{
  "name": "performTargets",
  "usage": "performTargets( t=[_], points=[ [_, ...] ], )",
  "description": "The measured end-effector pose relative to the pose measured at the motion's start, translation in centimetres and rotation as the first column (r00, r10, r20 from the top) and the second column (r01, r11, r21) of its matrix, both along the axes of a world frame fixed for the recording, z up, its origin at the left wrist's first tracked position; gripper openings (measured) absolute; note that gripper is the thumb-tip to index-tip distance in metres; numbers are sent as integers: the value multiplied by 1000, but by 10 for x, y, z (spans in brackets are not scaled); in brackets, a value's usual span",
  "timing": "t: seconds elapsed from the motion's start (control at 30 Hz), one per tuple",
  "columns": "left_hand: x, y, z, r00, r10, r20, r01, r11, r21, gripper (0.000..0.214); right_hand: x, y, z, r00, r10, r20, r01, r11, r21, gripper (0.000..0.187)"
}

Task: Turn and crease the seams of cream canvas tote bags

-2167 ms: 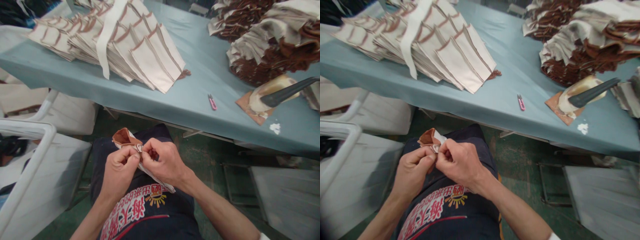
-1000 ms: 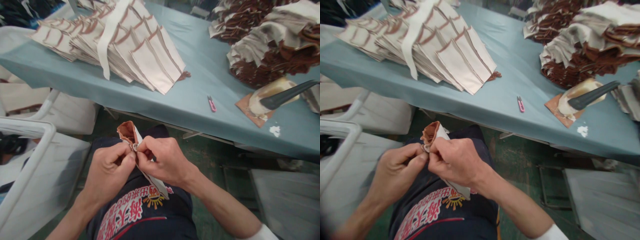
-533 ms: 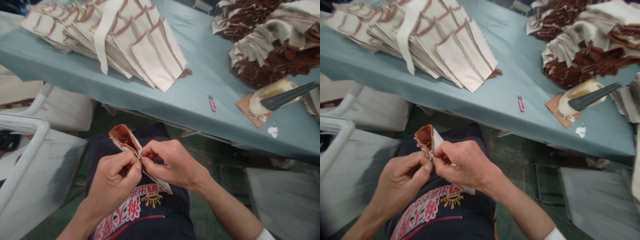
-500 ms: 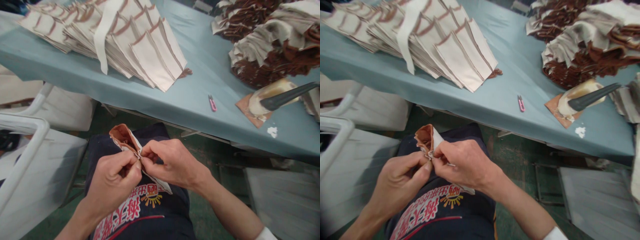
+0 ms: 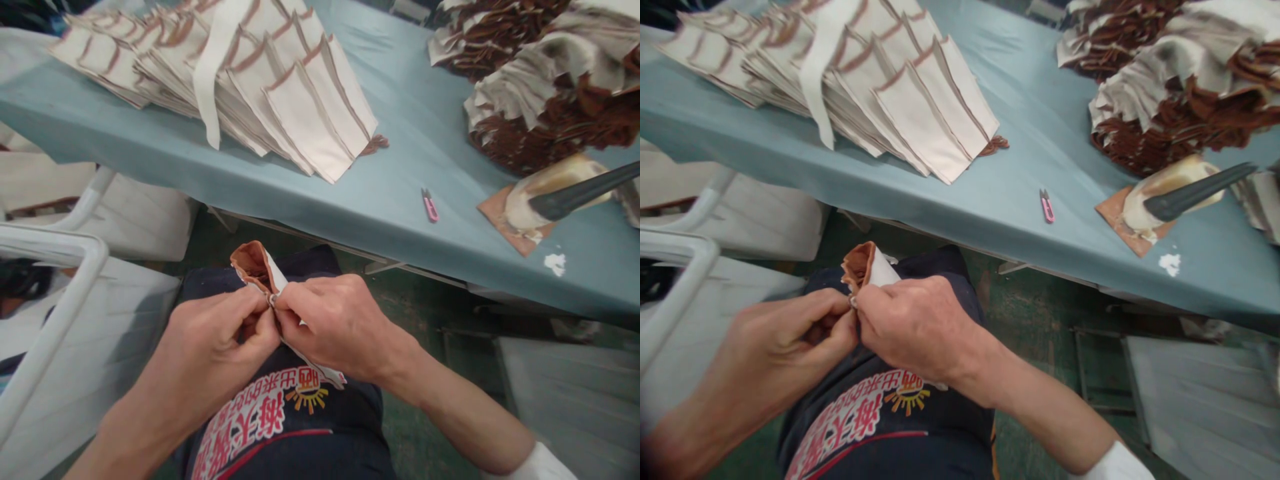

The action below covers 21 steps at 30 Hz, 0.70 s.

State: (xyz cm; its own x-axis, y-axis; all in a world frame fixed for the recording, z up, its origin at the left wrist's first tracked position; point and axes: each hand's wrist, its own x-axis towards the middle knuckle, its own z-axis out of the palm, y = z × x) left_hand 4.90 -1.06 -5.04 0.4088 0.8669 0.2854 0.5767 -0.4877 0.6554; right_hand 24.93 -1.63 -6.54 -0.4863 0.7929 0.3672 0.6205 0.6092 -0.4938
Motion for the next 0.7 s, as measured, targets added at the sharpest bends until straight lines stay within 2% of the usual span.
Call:
performTargets(
  t=[0.07, 0.13, 0.17, 0.23, 0.27, 0.3, 0.33, 0.4, 0.5, 0.6, 0.7],
  points=[
    [4, -2, -5, 995, 77, 57, -72, 994, -85, 28, -6, -2, -8, 984, -88, -155, 67, 989, -135, 20],
    [8, -4, -16, 971, 191, 143, -148, 953, -266, 27, -14, -6, -18, 922, -225, -315, 105, 929, -355, 16],
    [10, -6, -22, 952, 245, 183, -165, 914, -370, 27, -17, -8, -23, 873, -308, -378, 99, 871, -481, 15],
    [12, -9, -33, 916, 320, 241, -154, 837, -526, 30, -22, -13, -31, 780, -450, -435, 27, 719, -694, 15],
    [13, -11, -37, 907, 334, 256, -141, 814, -563, 32, -22, -15, -34, 756, -486, -439, -15, 657, -754, 15],
    [13, -12, -39, 905, 336, 261, -130, 804, -581, 33, -21, -17, -35, 753, -491, -438, -40, 630, -775, 15],
    [13, -13, -39, 909, 328, 259, -127, 807, -577, 33, -18, -18, -34, 771, -466, -434, -42, 643, -765, 15],
    [14, -15, -33, 928, 285, 242, -124, 845, -520, 31, -10, -18, -29, 849, -349, -397, -9, 742, -670, 12],
    [14, -16, -17, 969, 167, 183, -111, 953, -281, 31, 3, -15, -16, 944, -177, -278, 24, 878, -478, 9],
    [15, -17, -7, 989, 88, 115, -79, 994, -80, 31, 9, -11, -4, 983, -79, -167, 20, 943, -332, 10],
    [14, -18, -7, 996, 59, 64, -59, 998, -3, 31, 9, -10, 0, 992, -29, -126, -4, 966, -258, 14]
  ],
)
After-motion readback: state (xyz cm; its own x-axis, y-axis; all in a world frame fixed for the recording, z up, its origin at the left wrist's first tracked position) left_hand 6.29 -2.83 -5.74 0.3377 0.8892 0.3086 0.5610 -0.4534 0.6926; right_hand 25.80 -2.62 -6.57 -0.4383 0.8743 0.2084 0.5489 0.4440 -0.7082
